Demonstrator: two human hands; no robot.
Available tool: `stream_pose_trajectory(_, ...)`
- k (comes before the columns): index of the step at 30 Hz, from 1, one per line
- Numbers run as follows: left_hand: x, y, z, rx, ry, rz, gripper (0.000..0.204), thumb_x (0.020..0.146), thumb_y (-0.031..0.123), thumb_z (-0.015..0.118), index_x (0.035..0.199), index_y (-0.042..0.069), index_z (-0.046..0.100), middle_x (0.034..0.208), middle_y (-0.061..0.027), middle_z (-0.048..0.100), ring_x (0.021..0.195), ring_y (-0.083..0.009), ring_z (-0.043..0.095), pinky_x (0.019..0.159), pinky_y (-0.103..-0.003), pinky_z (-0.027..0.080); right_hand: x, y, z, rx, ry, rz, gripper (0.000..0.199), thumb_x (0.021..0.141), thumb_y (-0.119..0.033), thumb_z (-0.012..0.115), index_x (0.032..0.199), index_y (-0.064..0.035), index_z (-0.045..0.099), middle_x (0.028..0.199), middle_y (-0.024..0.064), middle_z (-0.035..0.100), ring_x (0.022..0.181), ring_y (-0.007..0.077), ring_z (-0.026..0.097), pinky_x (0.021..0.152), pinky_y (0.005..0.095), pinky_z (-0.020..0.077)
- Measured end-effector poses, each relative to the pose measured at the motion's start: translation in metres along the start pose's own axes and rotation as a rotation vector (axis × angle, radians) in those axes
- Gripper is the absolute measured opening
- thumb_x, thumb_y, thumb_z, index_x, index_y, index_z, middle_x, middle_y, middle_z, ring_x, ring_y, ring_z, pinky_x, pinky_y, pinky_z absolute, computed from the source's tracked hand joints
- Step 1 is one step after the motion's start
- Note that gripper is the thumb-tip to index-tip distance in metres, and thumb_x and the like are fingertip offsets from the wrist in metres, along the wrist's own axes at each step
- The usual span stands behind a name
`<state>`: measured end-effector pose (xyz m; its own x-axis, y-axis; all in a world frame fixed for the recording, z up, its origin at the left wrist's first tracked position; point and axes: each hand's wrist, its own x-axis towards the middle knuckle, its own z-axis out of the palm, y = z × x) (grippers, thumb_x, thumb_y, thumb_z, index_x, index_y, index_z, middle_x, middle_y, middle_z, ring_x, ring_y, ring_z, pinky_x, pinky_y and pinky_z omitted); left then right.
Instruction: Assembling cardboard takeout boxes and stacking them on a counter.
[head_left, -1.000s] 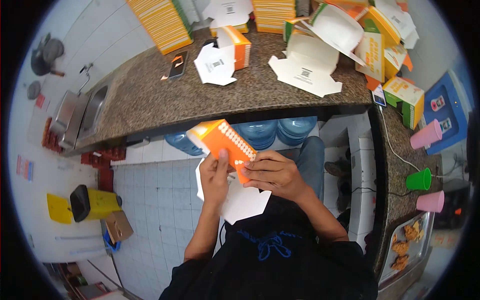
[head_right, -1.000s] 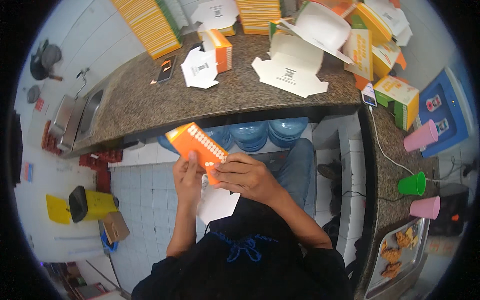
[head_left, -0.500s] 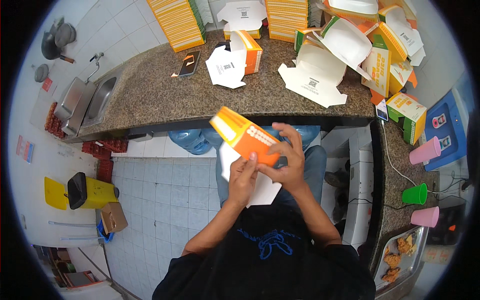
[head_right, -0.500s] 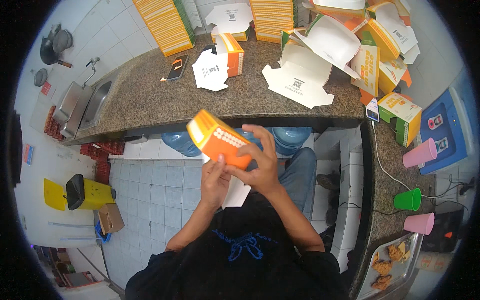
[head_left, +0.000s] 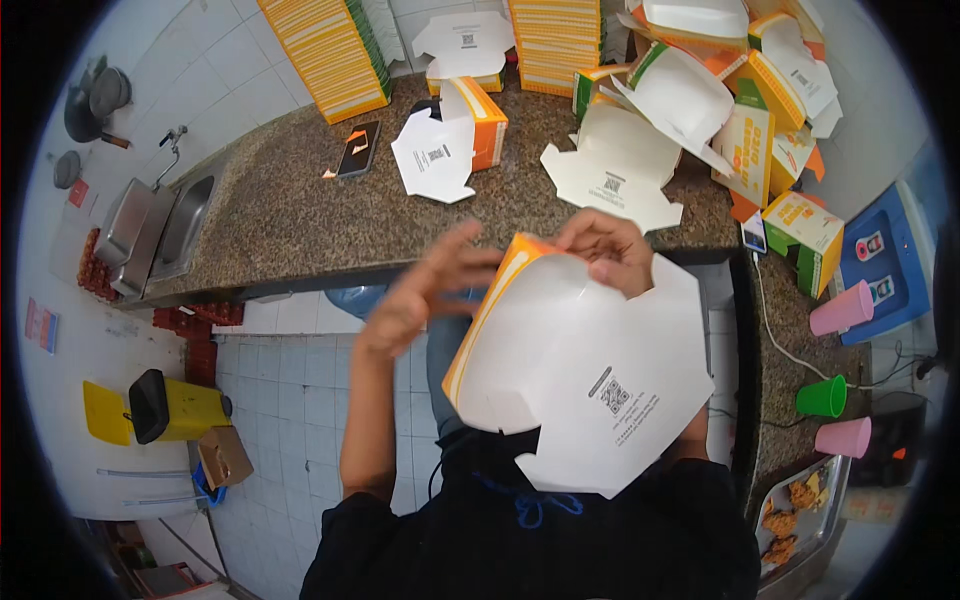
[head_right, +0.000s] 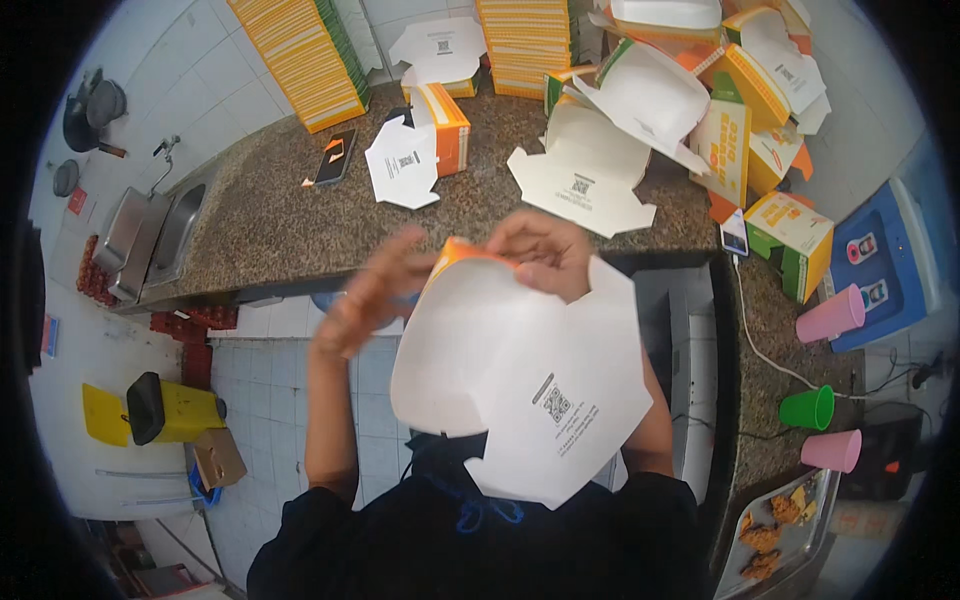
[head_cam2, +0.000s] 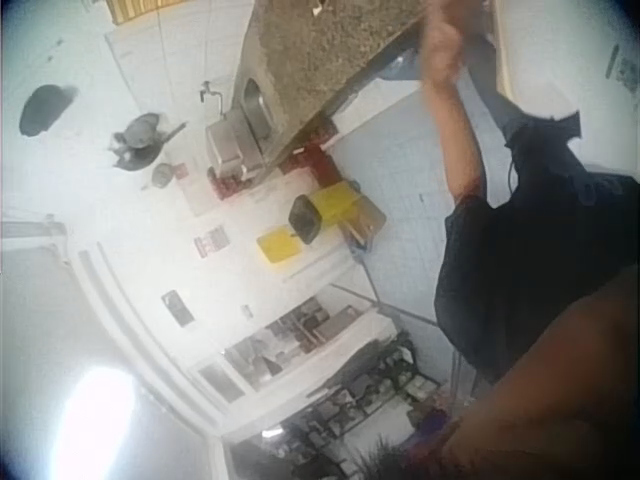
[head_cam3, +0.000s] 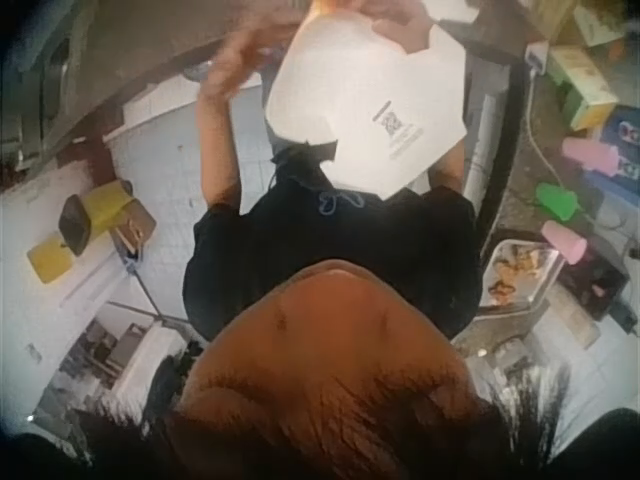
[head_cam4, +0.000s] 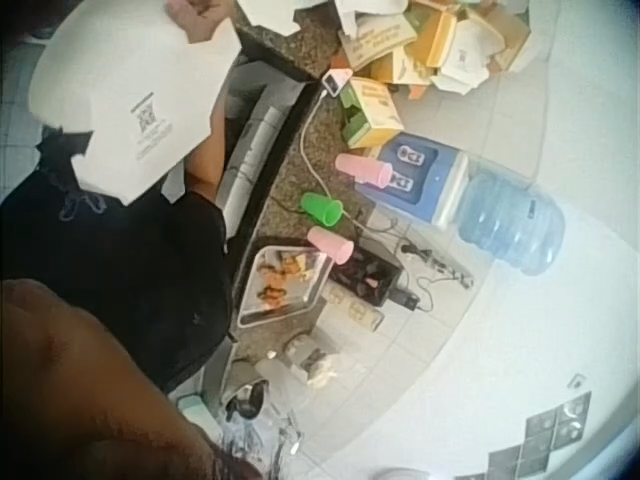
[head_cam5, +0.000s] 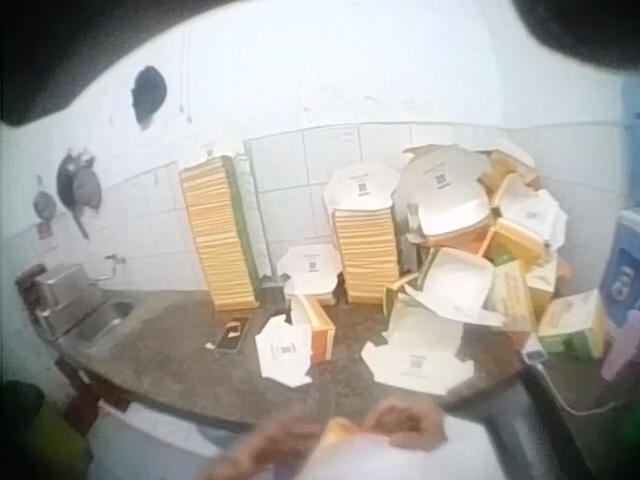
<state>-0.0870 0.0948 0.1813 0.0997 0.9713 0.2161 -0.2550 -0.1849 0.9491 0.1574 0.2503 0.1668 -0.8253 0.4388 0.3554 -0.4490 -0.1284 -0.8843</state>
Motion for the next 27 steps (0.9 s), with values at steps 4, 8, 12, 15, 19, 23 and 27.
stream_pose_trajectory(4,-0.048,-0.113,-0.025,-0.512,-0.136,-0.375,0.107,0.071,0.058,0.08,0.148,-0.001,0.036,0.14,-0.0147,0.052,0.13,-0.0247,0.05,0.106,-0.042,0.043,0.032,0.007,0.003,-0.167,-0.153,0.239,0.037,0.085,-0.025,0.072,0.112,-0.0023,0.062,0.108,0.0103,0.069,0.103,0.0138,0.065,0.089,0.0281,0.0484)
stream_pose_trajectory(8,-0.033,-0.134,-0.025,-0.804,-0.172,-0.514,0.094,0.072,0.037,0.085,0.144,-0.003,0.04,0.133,-0.0138,0.057,0.123,-0.0241,0.056,0.103,-0.042,0.045,0.052,0.026,-0.014,-0.093,-0.201,0.257,0.048,0.083,-0.033,0.076,0.115,0.0005,0.064,0.11,0.0135,0.07,0.101,0.0182,0.067,0.09,0.031,0.0501)
stream_pose_trajectory(12,-0.016,-0.131,-0.04,-0.677,-0.217,-0.47,0.083,0.07,0.025,0.085,0.138,-0.003,0.047,0.126,-0.0152,0.062,0.115,-0.0262,0.061,0.1,-0.041,0.048,0.087,0.025,-0.031,-0.041,-0.219,0.414,0.047,0.08,-0.028,0.078,0.113,0.0026,0.066,0.121,0.0213,0.067,0.106,0.023,0.067,0.093,0.0325,0.0504)
stream_pose_trajectory(15,-0.001,-0.127,-0.055,-0.638,-0.339,-0.443,0.08,0.068,0.022,0.086,0.135,-0.003,0.05,0.125,-0.0152,0.063,0.115,-0.0268,0.061,0.1,-0.04,0.047,0.127,0.032,-0.044,-0.072,-0.475,0.33,0.046,0.074,-0.022,0.082,0.11,0.0015,0.068,0.123,0.0222,0.067,0.109,0.0245,0.067,0.094,0.0313,0.0502)
stream_pose_trajectory(19,0.034,-0.089,-0.063,-0.584,-0.2,-0.564,0.08,0.066,0.02,0.086,0.135,-0.001,0.051,0.125,-0.0139,0.064,0.115,-0.025,0.06,0.1,-0.04,0.046,0.162,0.012,-0.047,0.032,-0.321,0.488,0.052,0.069,-0.022,0.088,0.111,0.0,0.069,0.125,0.0222,0.066,0.111,0.0252,0.066,0.092,0.0297,0.0502)
stream_pose_trajectory(23,0.063,-0.028,-0.072,-0.414,-0.149,-0.515,0.077,0.067,0.015,0.086,0.135,0.0,0.052,0.123,-0.0123,0.065,0.115,-0.0238,0.06,0.099,-0.04,0.047,0.193,-0.008,-0.035,0.376,0.148,0.658,0.077,0.093,-0.069,0.046,0.126,-0.001,0.062,0.127,0.0183,0.064,0.117,0.0244,0.06,0.101,0.0378,0.0456)
stream_pose_trajectory(27,0.078,0.06,-0.082,-0.326,0.265,-0.294,0.067,0.071,0.004,0.081,0.132,0.001,0.052,0.118,-0.0102,0.065,0.11,-0.0225,0.063,0.095,-0.038,0.05,0.215,-0.013,-0.069,0.325,0.588,0.494,0.073,0.101,-0.063,0.028,0.132,-0.0031,0.056,0.124,0.0109,0.063,0.109,0.0202,0.06,0.097,0.0368,0.0464)
